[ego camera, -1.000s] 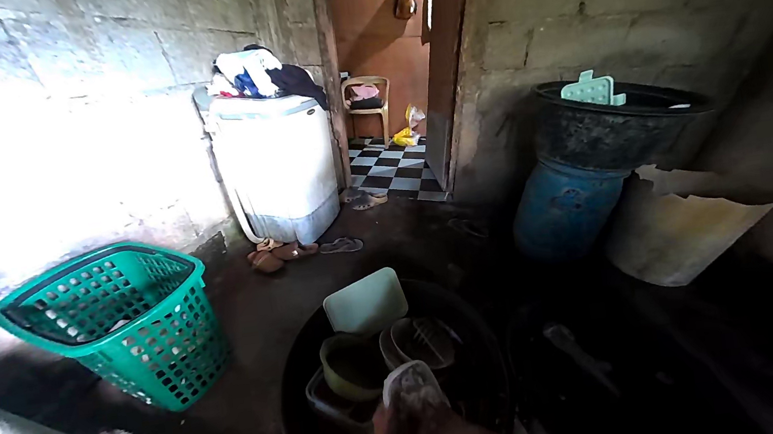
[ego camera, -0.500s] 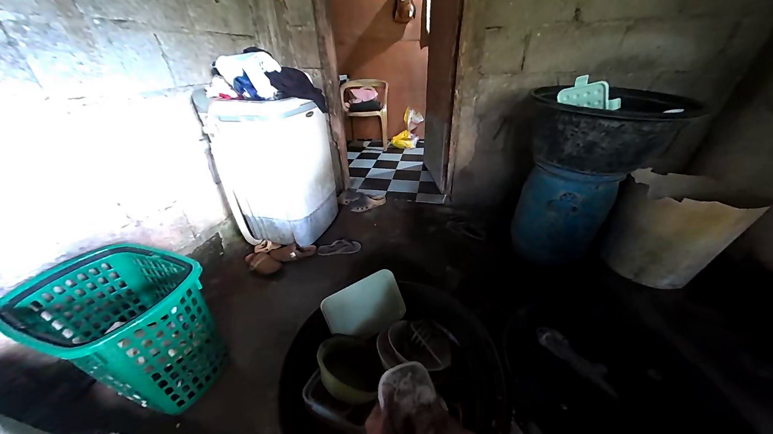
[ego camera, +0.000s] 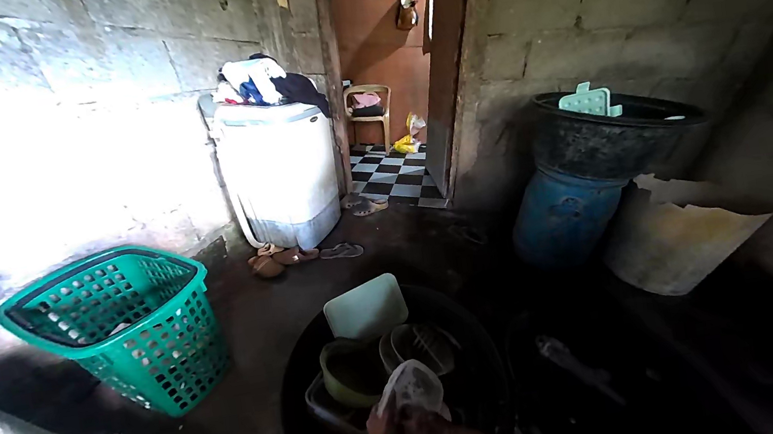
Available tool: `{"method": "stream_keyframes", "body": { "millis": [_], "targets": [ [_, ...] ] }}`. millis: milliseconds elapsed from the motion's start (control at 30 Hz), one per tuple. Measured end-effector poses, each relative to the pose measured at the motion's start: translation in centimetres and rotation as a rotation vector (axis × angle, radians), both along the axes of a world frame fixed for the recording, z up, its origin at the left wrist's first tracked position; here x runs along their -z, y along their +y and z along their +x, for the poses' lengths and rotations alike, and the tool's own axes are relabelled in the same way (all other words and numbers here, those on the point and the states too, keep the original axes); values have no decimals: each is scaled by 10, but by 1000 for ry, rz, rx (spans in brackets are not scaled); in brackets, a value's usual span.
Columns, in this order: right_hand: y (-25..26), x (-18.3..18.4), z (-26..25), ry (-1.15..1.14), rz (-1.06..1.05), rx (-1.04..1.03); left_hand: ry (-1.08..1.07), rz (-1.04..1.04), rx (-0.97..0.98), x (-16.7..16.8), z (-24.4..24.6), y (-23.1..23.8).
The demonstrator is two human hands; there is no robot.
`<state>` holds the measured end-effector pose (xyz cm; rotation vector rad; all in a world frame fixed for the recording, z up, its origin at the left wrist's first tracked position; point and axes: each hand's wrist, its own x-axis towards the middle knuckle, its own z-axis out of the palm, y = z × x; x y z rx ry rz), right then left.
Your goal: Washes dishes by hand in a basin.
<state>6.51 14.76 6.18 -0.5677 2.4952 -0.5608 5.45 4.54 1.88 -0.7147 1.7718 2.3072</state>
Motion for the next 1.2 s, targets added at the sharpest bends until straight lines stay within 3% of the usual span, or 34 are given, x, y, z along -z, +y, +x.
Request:
{"method": "stream_keyframes", "body": {
  "millis": [67, 167, 300, 400, 500, 667, 833, 933, 1033, 1200],
  "targets": [
    [2, -6, 1, 9, 244, -143, -26, -20, 10, 2, -3, -2],
    [-4, -16, 8, 49, 357, -127, -20, -82, 44, 0, -7, -3],
    [0, -3, 12, 254, 146, -89, 28, 12, 19, -4, -3, 0],
    [-4, 1, 5, 150, -35, 24, 46, 156, 11, -4, 5, 8],
    [-2, 5, 6, 72, -163, 111, 33, 142, 54, -1, 5, 6],
    [23, 12, -1, 131, -244, -144, -29, 174, 87, 8, 2, 1],
    [7, -18, -5, 0, 121, -16, 67, 256, 174, 5, 4, 10],
    [-2, -6, 6, 59, 10, 47, 56, 246, 169, 8, 5, 6],
    [9, 10, 10, 171, -130, -44, 20, 154, 157, 4, -1, -6],
    [17, 3, 2, 78, 234, -115, -20, -76, 142, -4, -9, -14]
  ]
}}
